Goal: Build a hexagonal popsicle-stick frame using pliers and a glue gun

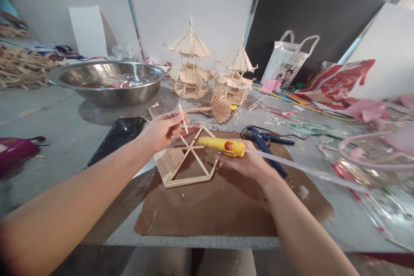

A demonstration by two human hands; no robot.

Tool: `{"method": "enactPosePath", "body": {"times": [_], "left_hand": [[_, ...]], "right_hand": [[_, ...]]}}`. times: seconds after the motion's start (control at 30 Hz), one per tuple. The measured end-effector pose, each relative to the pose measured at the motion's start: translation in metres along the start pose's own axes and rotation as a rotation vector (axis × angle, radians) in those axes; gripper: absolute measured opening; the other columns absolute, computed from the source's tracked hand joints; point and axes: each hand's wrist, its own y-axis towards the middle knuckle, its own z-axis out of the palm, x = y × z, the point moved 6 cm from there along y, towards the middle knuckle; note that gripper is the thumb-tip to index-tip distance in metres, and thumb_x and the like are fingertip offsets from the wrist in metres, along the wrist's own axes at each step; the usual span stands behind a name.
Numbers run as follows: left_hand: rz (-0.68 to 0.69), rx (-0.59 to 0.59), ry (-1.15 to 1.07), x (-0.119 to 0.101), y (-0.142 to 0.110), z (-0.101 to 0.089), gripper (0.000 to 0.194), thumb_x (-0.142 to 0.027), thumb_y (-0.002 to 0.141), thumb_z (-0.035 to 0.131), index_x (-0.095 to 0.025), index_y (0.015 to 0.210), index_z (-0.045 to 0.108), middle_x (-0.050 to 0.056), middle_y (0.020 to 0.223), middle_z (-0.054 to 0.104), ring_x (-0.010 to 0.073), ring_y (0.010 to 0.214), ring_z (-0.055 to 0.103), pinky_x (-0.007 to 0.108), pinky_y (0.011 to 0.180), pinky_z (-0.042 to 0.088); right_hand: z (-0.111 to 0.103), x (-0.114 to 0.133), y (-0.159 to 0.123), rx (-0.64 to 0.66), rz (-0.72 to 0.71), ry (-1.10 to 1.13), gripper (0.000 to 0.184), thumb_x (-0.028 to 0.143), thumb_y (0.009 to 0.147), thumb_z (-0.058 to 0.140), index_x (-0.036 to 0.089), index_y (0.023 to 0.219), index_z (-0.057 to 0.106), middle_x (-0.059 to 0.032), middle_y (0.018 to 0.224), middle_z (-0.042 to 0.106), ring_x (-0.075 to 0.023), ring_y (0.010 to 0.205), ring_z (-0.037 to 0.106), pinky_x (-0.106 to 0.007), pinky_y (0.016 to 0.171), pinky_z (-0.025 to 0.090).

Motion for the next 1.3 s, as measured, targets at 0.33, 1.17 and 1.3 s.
{"method": "enactPosePath", "body": {"times": [0.33,1.17,1.3], "left_hand": [[-0.098,0.123,0.113,0.011,0.002,0.004,0.008,-0.020,0.070,0.062,-0.014,0.066,0.058,-0.005,0.047,0.044,0.0011,0.035,0.032,0.015,0.034,0.018],[-0.193,0.374,0.259,0.039,0.002,0.009,0.016,-0.028,0.066,0.066,-0.013,0.072,0.061,-0.006,0.048,0.040,0.0028,0.038,0.036,0.015,0.036,0.028],[-0.196,0.370,0.261,0.039,0.001,0.009,0.015,-0.027,0.067,0.066,-0.014,0.071,0.061,-0.006,0.048,0.041,0.0024,0.038,0.035,0.015,0.036,0.027]], "right_hand": [[0.015,-0.014,-0.011,0.315,0.389,0.254,0.051,0.064,0.060,0.056,0.017,0.080,0.056,-0.0001,0.061,0.054,-0.0058,0.039,0.039,-0.020,0.035,0.032],[0.035,-0.014,-0.012,0.428,0.406,0.298,0.048,0.062,0.061,0.058,0.016,0.069,0.055,0.0006,0.055,0.053,-0.0042,0.034,0.038,-0.017,0.028,0.028],[0.034,-0.012,-0.012,0.435,0.397,0.294,0.046,0.062,0.062,0.057,0.016,0.068,0.054,0.0009,0.054,0.053,-0.0039,0.034,0.038,-0.017,0.029,0.028]]}}
